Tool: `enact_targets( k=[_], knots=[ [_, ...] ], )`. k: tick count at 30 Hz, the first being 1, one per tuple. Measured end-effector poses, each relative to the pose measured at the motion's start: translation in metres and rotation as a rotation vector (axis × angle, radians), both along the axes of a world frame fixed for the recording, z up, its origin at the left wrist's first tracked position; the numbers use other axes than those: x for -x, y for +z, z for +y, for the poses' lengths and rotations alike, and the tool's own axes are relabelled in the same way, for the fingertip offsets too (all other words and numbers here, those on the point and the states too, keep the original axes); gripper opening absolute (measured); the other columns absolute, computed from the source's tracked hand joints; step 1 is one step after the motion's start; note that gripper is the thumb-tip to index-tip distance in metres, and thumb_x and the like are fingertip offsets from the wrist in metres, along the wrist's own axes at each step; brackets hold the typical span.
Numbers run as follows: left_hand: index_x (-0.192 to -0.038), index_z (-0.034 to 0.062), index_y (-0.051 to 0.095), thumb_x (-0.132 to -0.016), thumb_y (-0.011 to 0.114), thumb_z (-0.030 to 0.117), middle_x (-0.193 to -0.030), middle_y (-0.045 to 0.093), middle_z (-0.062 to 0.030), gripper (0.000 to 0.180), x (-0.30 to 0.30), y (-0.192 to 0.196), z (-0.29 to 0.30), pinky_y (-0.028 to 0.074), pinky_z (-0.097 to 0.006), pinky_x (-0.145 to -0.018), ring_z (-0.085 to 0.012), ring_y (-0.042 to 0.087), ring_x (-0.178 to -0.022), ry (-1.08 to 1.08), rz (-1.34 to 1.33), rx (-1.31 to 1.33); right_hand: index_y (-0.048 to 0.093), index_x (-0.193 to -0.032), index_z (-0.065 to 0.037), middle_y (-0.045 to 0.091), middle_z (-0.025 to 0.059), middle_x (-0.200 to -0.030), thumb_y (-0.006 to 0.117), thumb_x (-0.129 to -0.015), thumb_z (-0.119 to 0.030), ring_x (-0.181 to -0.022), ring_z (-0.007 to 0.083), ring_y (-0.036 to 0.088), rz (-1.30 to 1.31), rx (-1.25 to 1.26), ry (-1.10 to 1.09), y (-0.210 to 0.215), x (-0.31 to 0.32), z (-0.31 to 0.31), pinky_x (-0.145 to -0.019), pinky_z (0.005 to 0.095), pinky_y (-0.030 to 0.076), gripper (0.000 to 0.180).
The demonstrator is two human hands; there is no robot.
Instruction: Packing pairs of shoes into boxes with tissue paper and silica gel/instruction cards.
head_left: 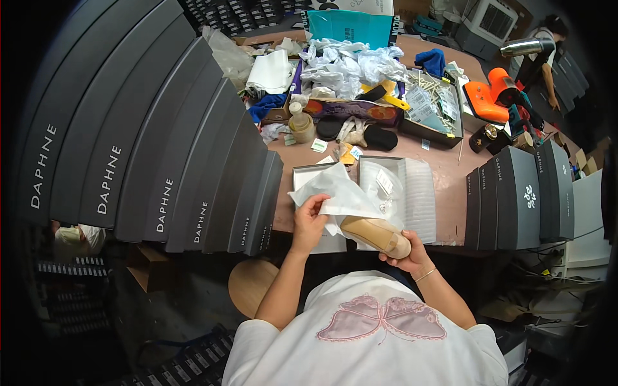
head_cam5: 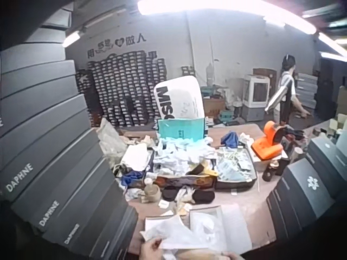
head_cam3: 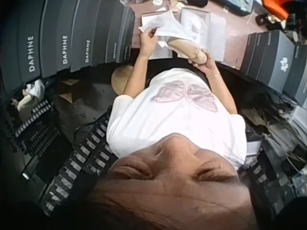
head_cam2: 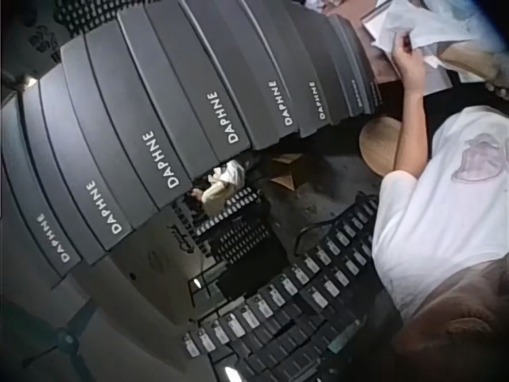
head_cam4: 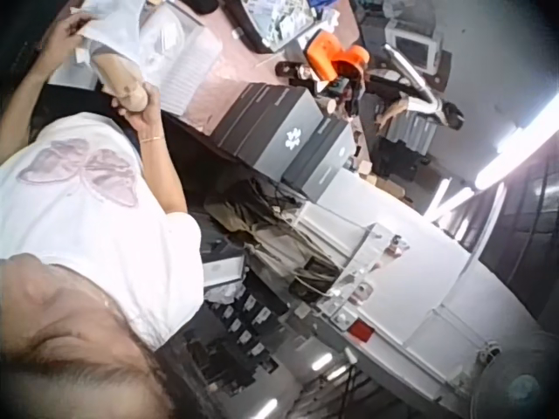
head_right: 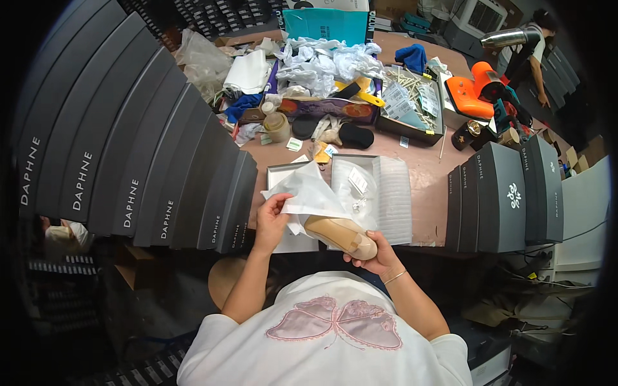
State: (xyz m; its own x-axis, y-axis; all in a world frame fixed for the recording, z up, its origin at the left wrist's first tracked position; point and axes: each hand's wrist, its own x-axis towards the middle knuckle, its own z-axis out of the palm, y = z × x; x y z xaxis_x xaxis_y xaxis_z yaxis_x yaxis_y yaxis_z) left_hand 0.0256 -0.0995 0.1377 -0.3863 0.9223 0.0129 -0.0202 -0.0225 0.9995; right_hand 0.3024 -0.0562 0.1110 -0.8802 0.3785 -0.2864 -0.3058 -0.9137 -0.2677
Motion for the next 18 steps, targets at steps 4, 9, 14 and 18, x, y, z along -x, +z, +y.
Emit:
enact_targets(
  k=[4, 9, 14, 18],
  knots=[
    [-0.104, -0.0005, 0.065, -0.076, 0.058, -0.007, -0.086, 0.064, -0.0096, 0.029, -0.028, 0.043, 0.002, 0.049, -0.027, -0.069, -0.0174, 0.063, -0.077, -0.095, 0.432, -0.039, 0.046, -0.129, -0.002, 0.059, 0.0171, -0.109, 0.056, -0.084, -0.042, -0.085, 0.0305, 0.061, 0.088, -0.008, 0.003, 0.003, -0.009, 0.006, -0.061, 0.0323, 0.053, 0.061],
    [-0.107, 0.0021, 0.065, -0.066, 0.061, -0.006, -0.074, 0.058, -0.0131, 0.042, -0.07, 0.095, -0.019, 0.047, -0.036, -0.057, -0.0292, 0.059, -0.063, -0.305, 0.724, -0.277, 0.044, -0.131, -0.003, 0.056, 0.0149, -0.118, 0.058, -0.087, -0.032, -0.104, 0.0306, 0.059, -0.186, -0.204, -0.123, 0.079, 0.011, -0.004, -0.083, 0.0403, 0.052, 0.054],
    [-0.109, -0.0006, 0.063, -0.064, 0.069, -0.003, -0.072, 0.056, -0.009, 0.045, -0.125, 0.096, -0.02, 0.048, -0.033, -0.053, -0.0234, 0.058, -0.061, -0.474, 0.832, -0.414, 0.046, -0.13, -0.005, 0.054, 0.0142, -0.125, 0.057, -0.088, -0.022, -0.113, 0.0247, 0.055, -0.407, -0.51, -0.428, 0.029, 0.056, -0.003, -0.096, 0.0374, 0.044, 0.046],
    [-0.128, 0.0008, 0.05, -0.079, 0.073, 0.011, -0.103, 0.061, -0.0145, 0.054, -0.101, 0.076, -0.05, 0.052, -0.032, -0.073, -0.0251, 0.063, -0.089, -0.677, 0.573, -0.36, 0.047, -0.128, -0.005, 0.055, 0.0145, -0.124, 0.057, -0.088, -0.023, -0.113, 0.0252, 0.056, -0.676, -1.234, -0.447, 0.016, 0.038, 0.006, -0.095, 0.0369, 0.045, 0.045]
  ],
)
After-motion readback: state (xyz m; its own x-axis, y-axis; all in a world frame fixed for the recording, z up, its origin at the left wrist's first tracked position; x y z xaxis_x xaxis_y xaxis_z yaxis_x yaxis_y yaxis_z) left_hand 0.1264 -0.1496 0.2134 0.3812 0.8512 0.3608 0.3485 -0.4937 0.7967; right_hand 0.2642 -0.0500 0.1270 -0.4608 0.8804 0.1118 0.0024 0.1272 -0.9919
